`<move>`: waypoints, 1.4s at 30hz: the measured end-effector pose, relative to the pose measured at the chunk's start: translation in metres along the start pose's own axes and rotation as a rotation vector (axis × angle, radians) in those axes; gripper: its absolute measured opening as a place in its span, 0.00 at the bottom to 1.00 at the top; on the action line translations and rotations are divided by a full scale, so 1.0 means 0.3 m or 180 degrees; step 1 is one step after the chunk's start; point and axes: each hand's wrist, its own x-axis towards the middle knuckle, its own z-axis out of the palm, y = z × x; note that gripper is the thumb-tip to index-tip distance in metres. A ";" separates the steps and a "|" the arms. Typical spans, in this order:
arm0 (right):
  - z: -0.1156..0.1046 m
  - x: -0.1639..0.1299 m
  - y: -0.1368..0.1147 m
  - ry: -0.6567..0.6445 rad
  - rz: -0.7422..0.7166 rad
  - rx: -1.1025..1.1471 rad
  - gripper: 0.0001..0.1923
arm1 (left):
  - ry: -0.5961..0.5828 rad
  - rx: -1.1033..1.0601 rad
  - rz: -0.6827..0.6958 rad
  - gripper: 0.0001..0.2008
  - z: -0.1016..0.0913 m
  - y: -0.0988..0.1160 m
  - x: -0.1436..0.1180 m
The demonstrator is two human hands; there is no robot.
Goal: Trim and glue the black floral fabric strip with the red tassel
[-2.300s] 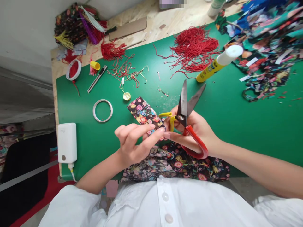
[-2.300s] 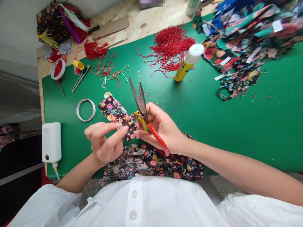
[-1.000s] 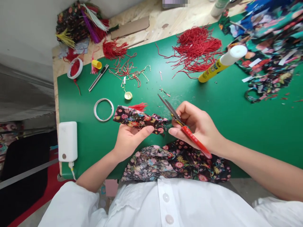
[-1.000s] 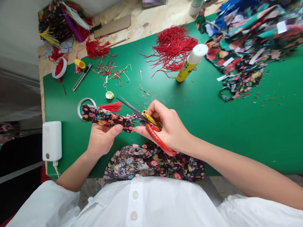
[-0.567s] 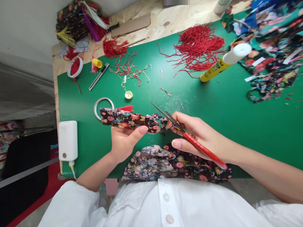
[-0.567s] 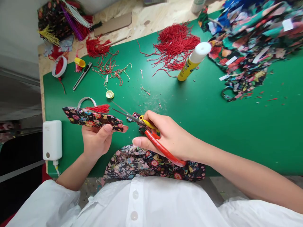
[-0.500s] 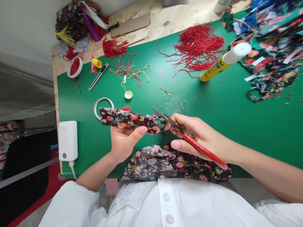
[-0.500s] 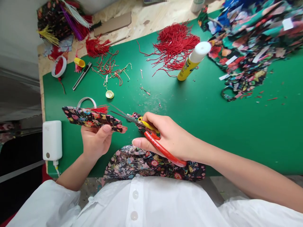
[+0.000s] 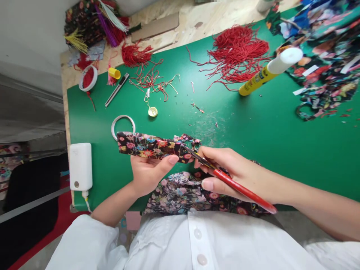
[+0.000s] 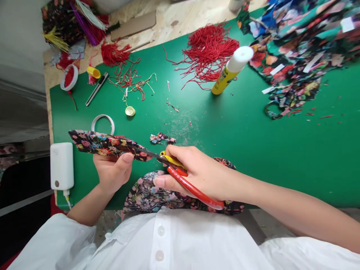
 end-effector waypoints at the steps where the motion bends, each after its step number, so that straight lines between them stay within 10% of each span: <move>1: -0.001 0.000 0.001 -0.0011 -0.0003 0.0022 0.22 | -0.0010 -0.0012 -0.0002 0.14 0.001 0.003 0.000; 42: -0.008 0.014 0.034 -0.0244 -0.0074 0.0003 0.32 | -0.0213 -0.0294 -0.0137 0.06 -0.009 0.003 0.016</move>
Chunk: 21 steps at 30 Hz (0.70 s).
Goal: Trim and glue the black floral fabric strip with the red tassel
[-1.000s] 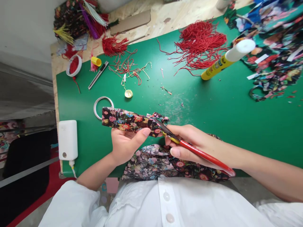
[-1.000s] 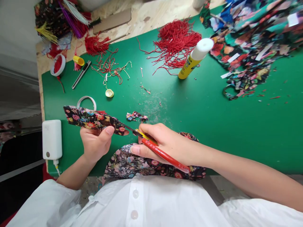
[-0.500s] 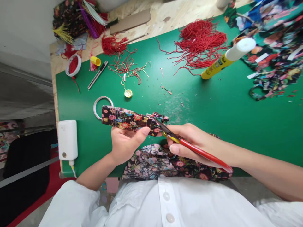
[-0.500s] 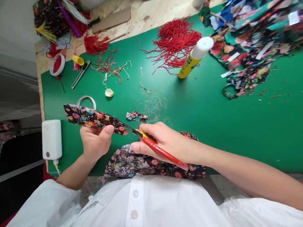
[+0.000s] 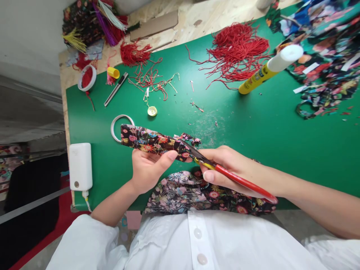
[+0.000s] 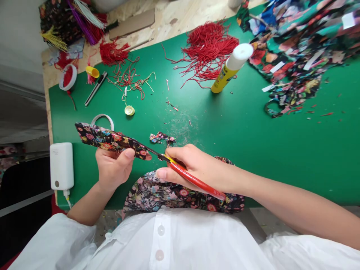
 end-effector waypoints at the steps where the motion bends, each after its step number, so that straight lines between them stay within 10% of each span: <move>1: -0.001 0.000 -0.001 -0.0007 -0.0002 0.0002 0.32 | -0.0005 -0.0013 0.0003 0.06 0.000 -0.001 0.000; 21: -0.006 0.005 0.008 -0.0005 -0.0069 -0.0069 0.31 | -0.0160 -0.0281 -0.0002 0.02 0.001 -0.005 0.002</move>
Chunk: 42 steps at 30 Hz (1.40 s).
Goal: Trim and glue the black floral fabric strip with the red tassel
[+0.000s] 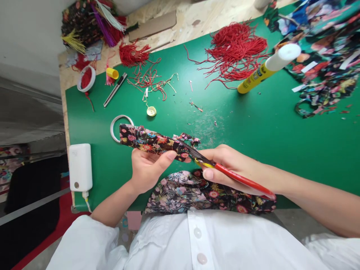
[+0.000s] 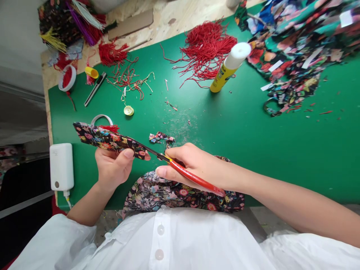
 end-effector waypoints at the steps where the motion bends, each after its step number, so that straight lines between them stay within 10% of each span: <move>1: 0.001 0.002 0.001 0.0009 -0.0007 0.0011 0.31 | 0.0014 0.0017 -0.0024 0.03 0.001 0.000 0.000; 42: 0.001 0.003 0.000 -0.0016 -0.0078 -0.0013 0.31 | 0.0507 0.0474 -0.0157 0.13 0.010 0.005 -0.011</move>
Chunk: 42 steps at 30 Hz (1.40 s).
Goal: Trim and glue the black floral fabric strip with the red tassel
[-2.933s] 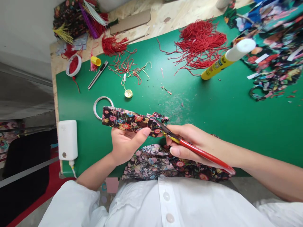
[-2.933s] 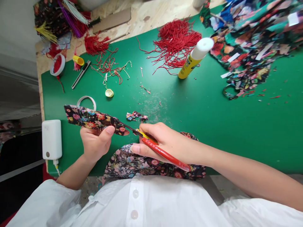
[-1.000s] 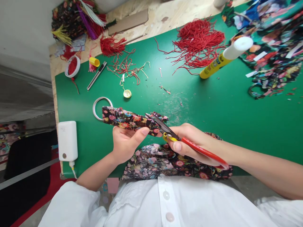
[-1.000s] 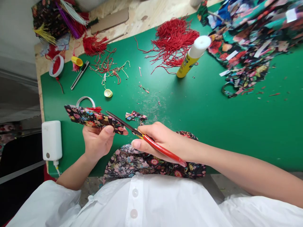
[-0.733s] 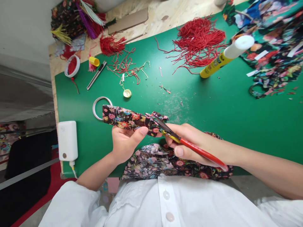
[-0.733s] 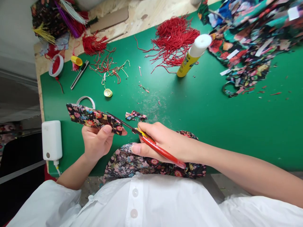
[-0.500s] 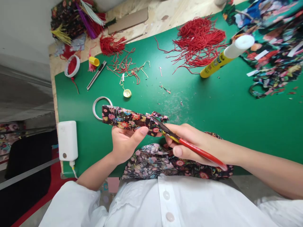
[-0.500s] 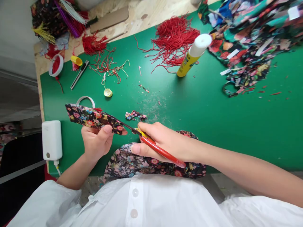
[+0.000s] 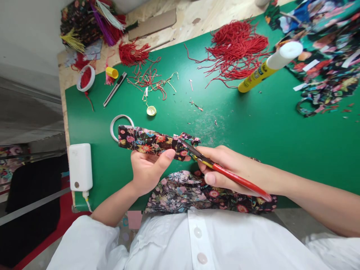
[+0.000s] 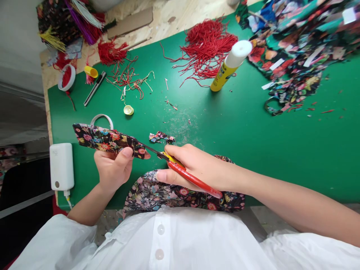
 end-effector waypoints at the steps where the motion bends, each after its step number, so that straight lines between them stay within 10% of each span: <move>1: 0.000 0.001 -0.001 -0.0010 0.0030 -0.0019 0.31 | -0.0018 0.0026 0.0042 0.12 0.001 0.001 -0.001; 42: 0.011 -0.002 0.008 0.0153 -0.0111 -0.0082 0.34 | -0.0117 -0.0171 -0.0184 0.14 0.014 -0.009 -0.013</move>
